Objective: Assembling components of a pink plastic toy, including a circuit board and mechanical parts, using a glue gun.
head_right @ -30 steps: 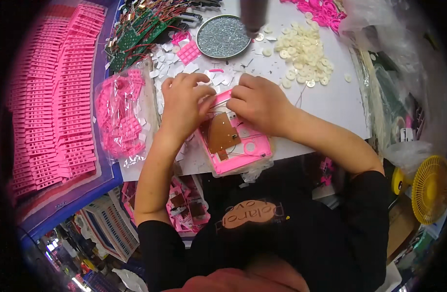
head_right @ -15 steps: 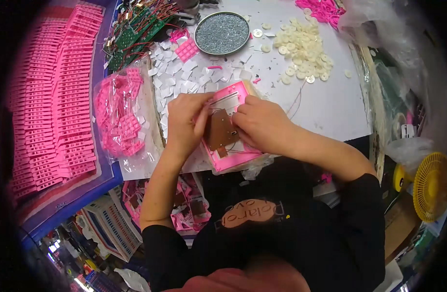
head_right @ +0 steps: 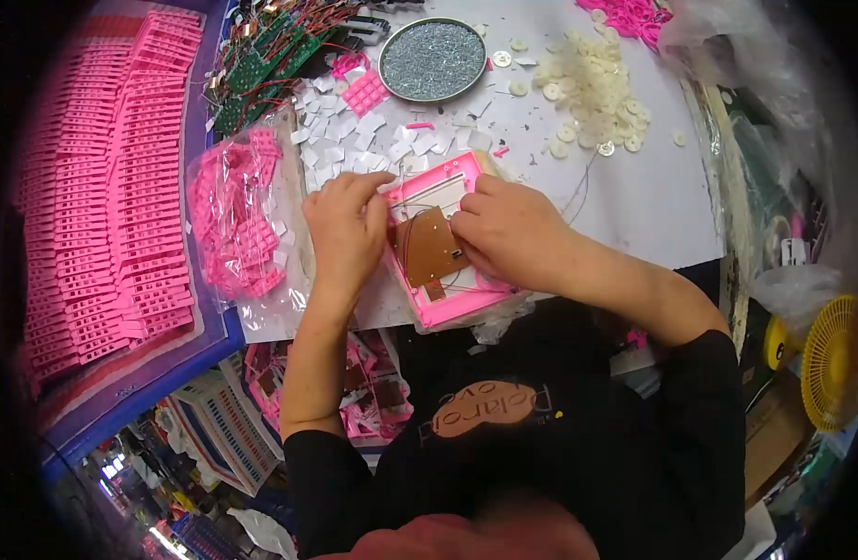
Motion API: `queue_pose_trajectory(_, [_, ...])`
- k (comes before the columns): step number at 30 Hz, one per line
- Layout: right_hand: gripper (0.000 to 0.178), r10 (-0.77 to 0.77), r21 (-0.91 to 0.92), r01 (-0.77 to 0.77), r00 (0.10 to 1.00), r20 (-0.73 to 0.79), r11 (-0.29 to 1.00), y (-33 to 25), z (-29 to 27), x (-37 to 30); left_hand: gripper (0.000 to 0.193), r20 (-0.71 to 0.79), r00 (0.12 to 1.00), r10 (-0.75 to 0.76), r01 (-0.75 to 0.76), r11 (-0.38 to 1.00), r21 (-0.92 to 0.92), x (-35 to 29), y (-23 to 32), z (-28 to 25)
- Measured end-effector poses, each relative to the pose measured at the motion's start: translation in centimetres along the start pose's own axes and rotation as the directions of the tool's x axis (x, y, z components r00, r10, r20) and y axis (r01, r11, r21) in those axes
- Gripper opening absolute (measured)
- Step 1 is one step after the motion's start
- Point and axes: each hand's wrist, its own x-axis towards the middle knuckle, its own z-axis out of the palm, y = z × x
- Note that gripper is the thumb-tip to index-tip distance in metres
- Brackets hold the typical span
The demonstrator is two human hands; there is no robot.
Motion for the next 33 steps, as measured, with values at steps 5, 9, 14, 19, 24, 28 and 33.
queue_pose_trajectory(5, [0.012,0.017,-0.025,-0.018,1.0,-0.018,1.0,-0.2,-0.4,-0.3,0.011,-0.016,0.995,0.097,-0.096,0.994,0.049,1.4,1.6,0.8])
queue_pose_trajectory(9, [0.014,0.072,-0.06,-0.076,0.995,-0.069,0.995,-0.4,0.0,-0.8,0.013,-0.082,0.931,0.355,-0.353,0.935,0.044,0.7,2.0,0.3])
queue_pose_trajectory(14, [0.016,0.073,-0.026,-0.073,0.997,-0.014,0.997,-0.8,0.8,-1.2,0.011,0.097,0.947,0.306,-0.301,0.951,-0.062,0.1,2.8,0.4])
queue_pose_trajectory(19, [0.017,0.032,-0.045,-0.033,0.999,-0.032,0.998,-0.6,0.9,-1.2,0.008,0.236,0.91,0.342,-0.359,0.933,0.032,1.1,3.3,0.0])
queue_pose_trajectory(24, [0.015,0.029,-0.042,-0.03,0.999,-0.016,0.999,-0.8,0.5,-1.0,0.01,0.462,0.774,0.433,-0.526,0.846,0.089,3.1,4.9,-0.4])
queue_pose_trajectory(28, [0.013,0.068,-0.112,-0.069,0.998,-0.011,0.991,-1.0,1.0,-1.3,0.012,0.555,0.699,0.45,-0.585,0.806,0.084,3.9,5.8,0.1])
queue_pose_trajectory(33, [0.017,0.104,-0.199,-0.11,0.994,-0.043,0.974,-1.3,0.1,-1.0,0.013,0.702,0.707,0.079,-0.253,0.956,0.147,4.7,5.8,0.7])
